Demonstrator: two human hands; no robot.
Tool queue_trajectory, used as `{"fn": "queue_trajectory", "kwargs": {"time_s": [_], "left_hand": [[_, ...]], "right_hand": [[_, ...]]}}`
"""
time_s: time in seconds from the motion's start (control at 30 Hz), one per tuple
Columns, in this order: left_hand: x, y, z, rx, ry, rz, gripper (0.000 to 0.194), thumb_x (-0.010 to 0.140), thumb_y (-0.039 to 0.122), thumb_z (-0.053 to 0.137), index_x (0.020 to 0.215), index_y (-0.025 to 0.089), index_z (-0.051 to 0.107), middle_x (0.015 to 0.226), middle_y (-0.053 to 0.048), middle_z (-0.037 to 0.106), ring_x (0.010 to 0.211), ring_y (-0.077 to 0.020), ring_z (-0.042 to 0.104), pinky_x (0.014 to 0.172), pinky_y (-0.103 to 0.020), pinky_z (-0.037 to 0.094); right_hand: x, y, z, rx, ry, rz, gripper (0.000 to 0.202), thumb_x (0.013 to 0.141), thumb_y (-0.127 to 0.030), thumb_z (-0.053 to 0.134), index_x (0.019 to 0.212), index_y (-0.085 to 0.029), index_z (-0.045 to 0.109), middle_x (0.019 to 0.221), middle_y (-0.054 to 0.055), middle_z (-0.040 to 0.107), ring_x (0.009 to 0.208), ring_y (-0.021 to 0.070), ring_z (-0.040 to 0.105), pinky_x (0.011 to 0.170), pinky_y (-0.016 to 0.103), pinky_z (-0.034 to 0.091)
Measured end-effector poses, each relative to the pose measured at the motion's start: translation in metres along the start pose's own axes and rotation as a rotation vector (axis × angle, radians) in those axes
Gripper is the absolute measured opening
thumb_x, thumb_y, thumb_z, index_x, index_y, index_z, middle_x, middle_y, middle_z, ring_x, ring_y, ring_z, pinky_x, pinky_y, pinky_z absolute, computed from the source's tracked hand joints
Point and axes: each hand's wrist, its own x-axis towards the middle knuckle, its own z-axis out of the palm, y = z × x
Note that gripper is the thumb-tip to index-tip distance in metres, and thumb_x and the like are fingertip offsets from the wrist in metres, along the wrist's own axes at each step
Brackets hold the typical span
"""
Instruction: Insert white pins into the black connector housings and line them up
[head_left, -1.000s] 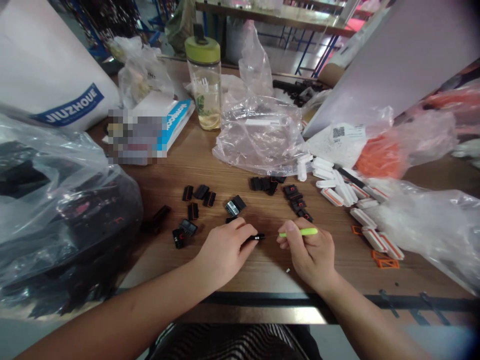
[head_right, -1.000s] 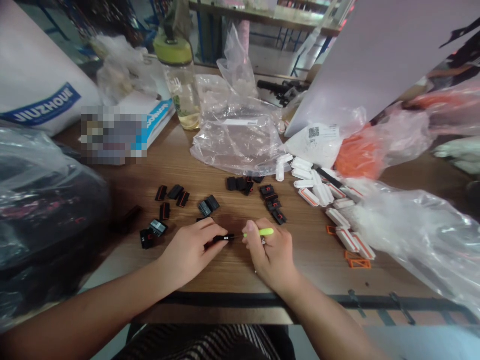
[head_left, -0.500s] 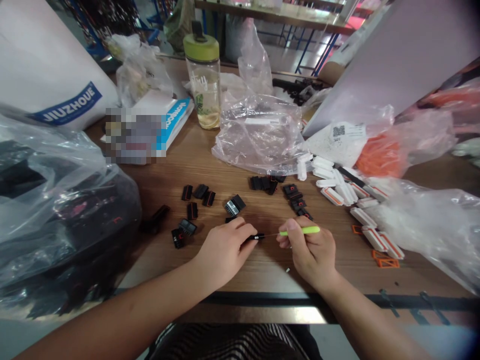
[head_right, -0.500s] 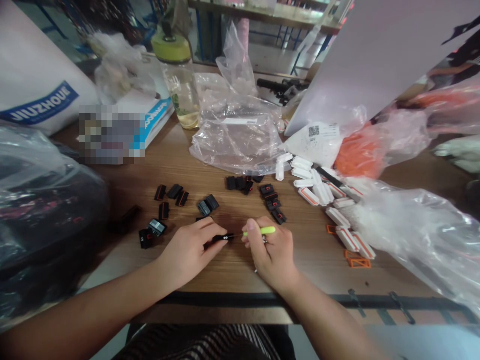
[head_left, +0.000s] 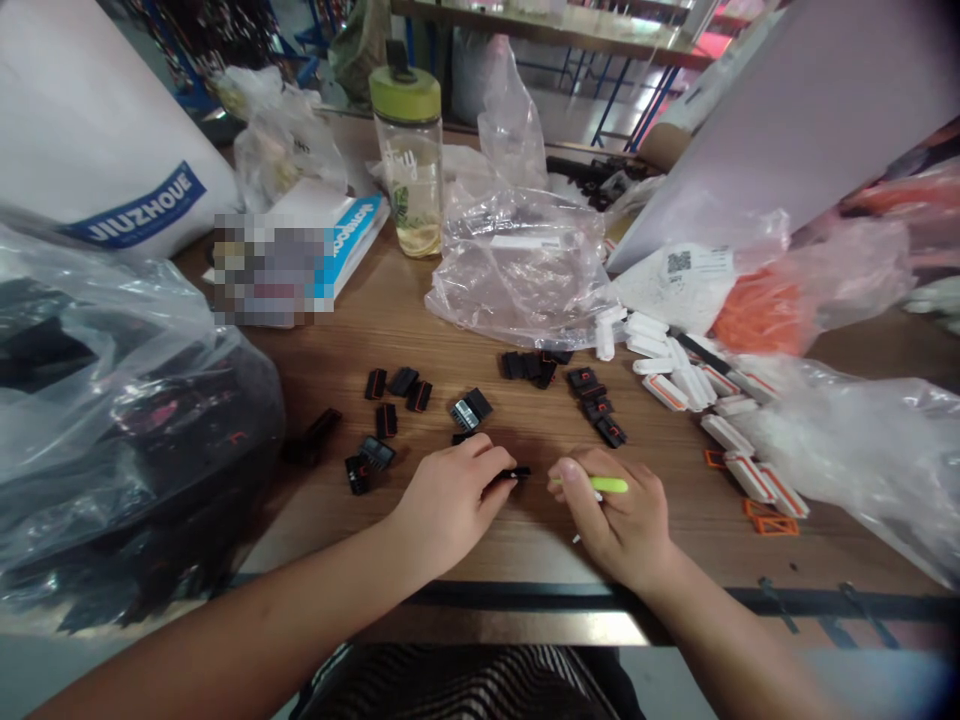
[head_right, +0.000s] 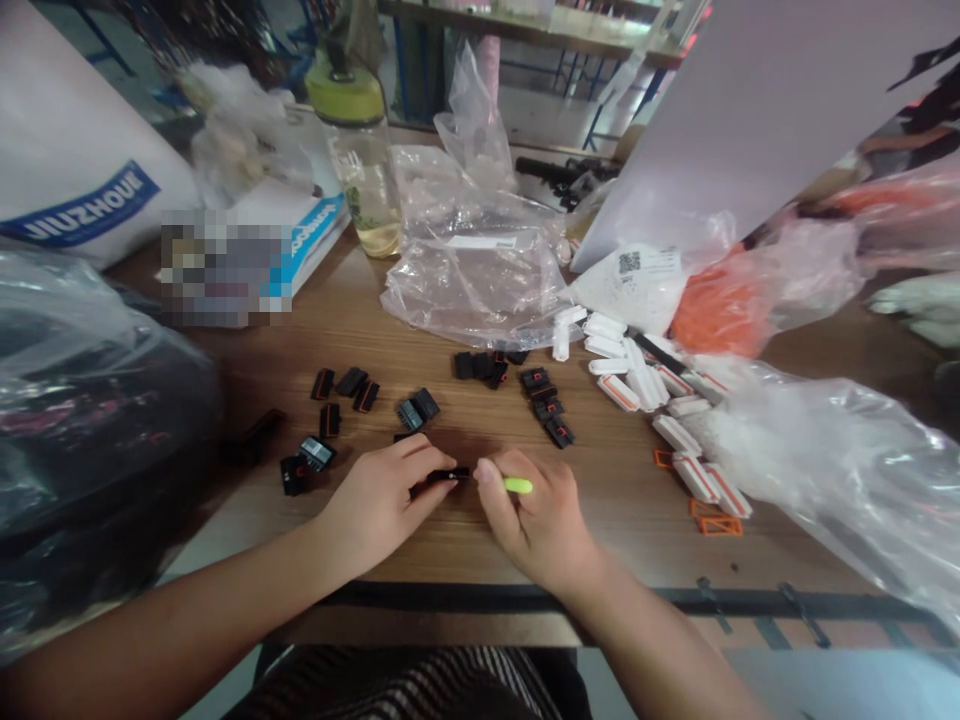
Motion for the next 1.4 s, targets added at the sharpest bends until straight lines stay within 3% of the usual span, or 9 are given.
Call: {"fn": "queue_trajectory", "kwargs": {"time_s": [0.13,0.2,0.97,1.2,1.33,1.4], "left_hand": [[-0.001,0.0,0.0,0.021,0.003,0.003,0.009,0.095,0.021,0.058,0.095,0.019,0.067,0.091,-0.003,0.063,0.082,-0.0192,0.065,0.078,-0.035,0.054],[-0.001,0.0,0.0,0.023,0.004,0.006,0.009,0.095,0.021,0.058,0.095,0.019,0.067,0.091,-0.003,0.063,0.081,-0.0191,0.065,0.078,-0.035,0.054],[-0.002,0.0,0.0,0.016,0.008,0.005,0.009,0.094,0.021,0.058,0.094,0.02,0.067,0.089,-0.002,0.062,0.081,-0.0188,0.065,0.078,-0.034,0.054],[0.0,0.001,-0.001,0.021,0.002,0.008,0.009,0.094,0.02,0.058,0.096,0.02,0.067,0.092,-0.003,0.064,0.081,-0.0188,0.066,0.078,-0.033,0.054],[-0.002,0.003,0.001,0.123,0.003,0.017,0.01,0.096,0.024,0.056,0.096,0.02,0.066,0.093,-0.003,0.064,0.081,-0.0194,0.066,0.074,-0.033,0.054],[-0.005,0.005,0.0,0.237,0.018,0.037,0.012,0.096,0.027,0.055,0.095,0.02,0.066,0.09,-0.003,0.064,0.082,-0.0214,0.065,0.07,-0.034,0.053]], "right_hand": [[-0.003,0.005,0.004,0.191,0.152,0.183,0.029,0.098,-0.026,0.05,0.076,-0.018,0.066,0.064,0.001,0.068,0.052,0.0116,0.064,0.053,0.023,0.05],[-0.004,0.005,0.005,0.242,0.164,0.221,0.029,0.098,-0.028,0.05,0.077,-0.018,0.067,0.064,0.001,0.068,0.051,0.0116,0.063,0.051,0.023,0.051],[-0.004,0.004,0.009,0.2,0.098,0.188,0.026,0.097,-0.024,0.051,0.077,-0.019,0.065,0.064,-0.001,0.068,0.05,0.0097,0.063,0.053,0.022,0.051],[0.0,-0.003,0.006,0.052,0.023,0.109,0.024,0.098,-0.021,0.049,0.078,-0.019,0.063,0.065,-0.002,0.066,0.055,0.0099,0.063,0.057,0.023,0.047],[0.0,-0.006,0.004,-0.033,-0.033,-0.041,0.025,0.096,-0.022,0.051,0.073,-0.019,0.061,0.062,0.0,0.065,0.055,0.0127,0.062,0.057,0.026,0.045],[-0.001,-0.004,0.003,0.029,0.003,-0.012,0.025,0.095,-0.022,0.053,0.073,-0.019,0.064,0.063,0.0,0.066,0.055,0.0129,0.063,0.057,0.026,0.047]]}}
